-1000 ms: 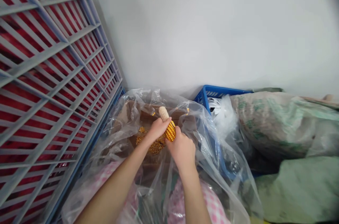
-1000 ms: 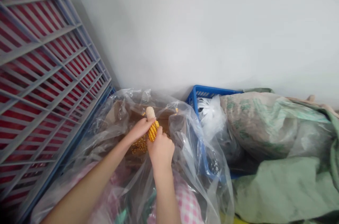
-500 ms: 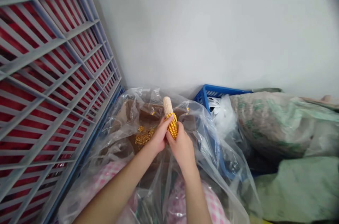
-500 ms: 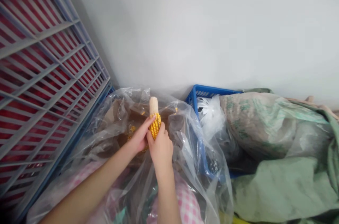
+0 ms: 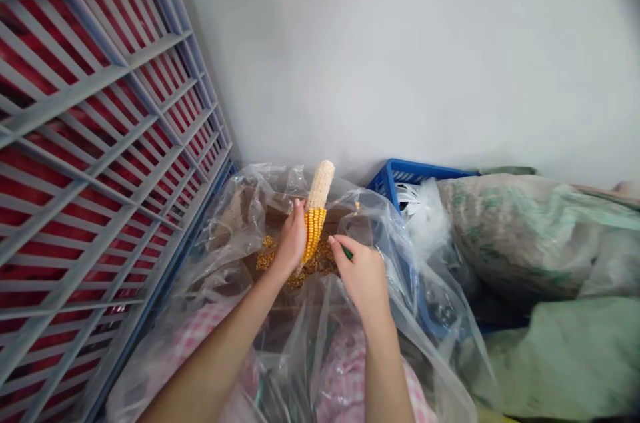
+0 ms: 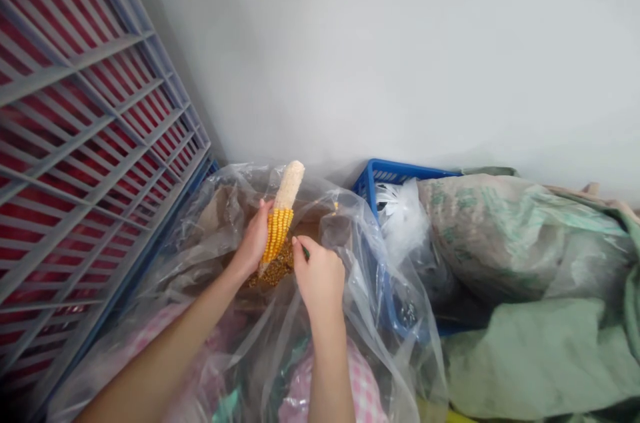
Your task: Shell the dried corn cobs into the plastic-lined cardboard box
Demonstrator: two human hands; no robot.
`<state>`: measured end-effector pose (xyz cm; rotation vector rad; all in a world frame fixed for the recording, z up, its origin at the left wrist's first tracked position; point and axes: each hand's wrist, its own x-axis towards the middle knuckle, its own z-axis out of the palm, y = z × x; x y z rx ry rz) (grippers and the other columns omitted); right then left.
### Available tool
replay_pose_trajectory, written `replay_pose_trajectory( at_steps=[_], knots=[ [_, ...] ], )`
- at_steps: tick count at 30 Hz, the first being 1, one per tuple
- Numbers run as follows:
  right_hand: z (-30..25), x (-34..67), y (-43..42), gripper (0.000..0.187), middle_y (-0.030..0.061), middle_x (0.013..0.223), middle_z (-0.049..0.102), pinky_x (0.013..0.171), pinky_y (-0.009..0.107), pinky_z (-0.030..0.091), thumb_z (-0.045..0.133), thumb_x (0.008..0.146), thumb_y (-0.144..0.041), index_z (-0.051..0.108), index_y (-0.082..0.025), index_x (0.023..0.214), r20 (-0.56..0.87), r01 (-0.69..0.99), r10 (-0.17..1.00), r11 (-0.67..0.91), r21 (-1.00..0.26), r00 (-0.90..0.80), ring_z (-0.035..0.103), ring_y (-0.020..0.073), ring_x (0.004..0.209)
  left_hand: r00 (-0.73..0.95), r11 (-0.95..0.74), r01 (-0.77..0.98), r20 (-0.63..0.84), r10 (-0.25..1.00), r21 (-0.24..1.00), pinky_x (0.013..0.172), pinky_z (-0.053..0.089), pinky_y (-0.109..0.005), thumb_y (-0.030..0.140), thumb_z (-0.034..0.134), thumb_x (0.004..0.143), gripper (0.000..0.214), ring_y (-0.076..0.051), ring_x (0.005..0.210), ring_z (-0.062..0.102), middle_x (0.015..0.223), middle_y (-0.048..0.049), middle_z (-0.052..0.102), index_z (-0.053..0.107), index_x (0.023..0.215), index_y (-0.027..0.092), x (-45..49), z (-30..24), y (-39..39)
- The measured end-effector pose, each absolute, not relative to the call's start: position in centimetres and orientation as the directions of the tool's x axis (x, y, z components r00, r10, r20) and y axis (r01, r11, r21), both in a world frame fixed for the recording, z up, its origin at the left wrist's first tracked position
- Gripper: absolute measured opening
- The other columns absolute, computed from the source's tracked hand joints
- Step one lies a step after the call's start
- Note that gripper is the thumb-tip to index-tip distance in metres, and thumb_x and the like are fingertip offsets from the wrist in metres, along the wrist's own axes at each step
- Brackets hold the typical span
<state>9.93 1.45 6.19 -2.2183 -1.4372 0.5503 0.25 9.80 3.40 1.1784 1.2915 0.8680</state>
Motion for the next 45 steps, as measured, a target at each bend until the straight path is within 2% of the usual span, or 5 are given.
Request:
replay_pose_trajectory(
  at_steps=[12, 20, 27, 37, 45],
  knots=[
    [5.8, 11.0, 1.3, 0.029, 0.0049, 0.066, 0.066, 0.055, 0.025, 0.03, 0.041, 0.081, -0.033, 0.067, -0.023, 0.07, -0.171, 0.797, 0.944, -0.33, -0.506, 0.283, 0.057, 0.0165, 0.06, 0.385, 0.023, 0.544, -0.274, 0.881, 0.839, 0.093, 0.033, -0.034, 0.06, 0.018, 0.08, 0.063, -0.024, 0.113, 0.047, 0.117, -0.0073, 0.057, 0.055, 0.114, 0.023, -1.2, 1.9, 10.2],
    [6.0, 10.9, 1.2, 0.02, -0.0012, 0.062, 0.058, 0.054, 0.022, 0.031, 0.046, 0.078, -0.036, 0.057, -0.021, 0.072, -0.121, 0.512, 0.929, -0.297, -0.806, 0.349, 0.049, 0.0116, 0.055, 0.439, 0.422, 0.186, -0.459, 0.772, 0.887, 0.044, 0.045, -0.026, 0.063, 0.022, 0.077, 0.064, -0.014, 0.046, 0.056, 0.066, -0.0031, 0.063, 0.048, 0.117, 0.02, -0.9, 3.7, 9.8],
    [6.9, 11.7, 0.4, 0.018, -0.0041, 0.067, 0.052, 0.041, 0.018, 0.023, 0.053, 0.073, -0.035, 0.049, -0.02, 0.081, -0.271, -0.051, 0.932, -0.266, -0.962, 0.24, 0.033, 0.0056, 0.045, 0.439, 0.554, 0.055, -0.519, 0.734, 0.831, 0.034, 0.039, -0.022, 0.063, 0.027, 0.076, 0.06, -0.014, 0.04, 0.055, 0.054, -0.0006, 0.057, 0.047, 0.113, 0.02, -1.0, 4.8, 9.7],
    [6.5, 10.5, 1.3, 0.029, -0.0058, 0.059, 0.047, 0.047, 0.02, 0.027, 0.067, 0.061, -0.038, 0.048, -0.017, 0.068, -0.174, -0.063, 0.796, -0.169, -0.984, 0.58, 0.036, 0.0058, 0.049, 0.425, 0.556, 0.015, -0.509, 0.749, 0.831, 0.033, 0.039, -0.021, 0.061, 0.027, 0.078, 0.059, -0.013, 0.039, 0.054, 0.057, -0.0004, 0.058, 0.048, 0.113, 0.019, -0.4, 4.0, 9.4],
    [7.0, 9.7, 1.9, 0.033, -0.002, 0.061, 0.05, 0.058, 0.023, 0.035, 0.046, 0.077, -0.047, 0.048, -0.017, 0.064, 0.003, 0.107, 0.683, -0.109, -0.988, 0.73, 0.044, 0.0096, 0.058, 0.422, 0.575, 0.007, -0.524, 0.74, 0.818, 0.042, 0.045, -0.024, 0.063, 0.018, 0.078, 0.065, -0.011, 0.044, 0.052, 0.069, -0.0033, 0.061, 0.043, 0.121, 0.021, 0.4, 3.9, 8.6]
  ],
)
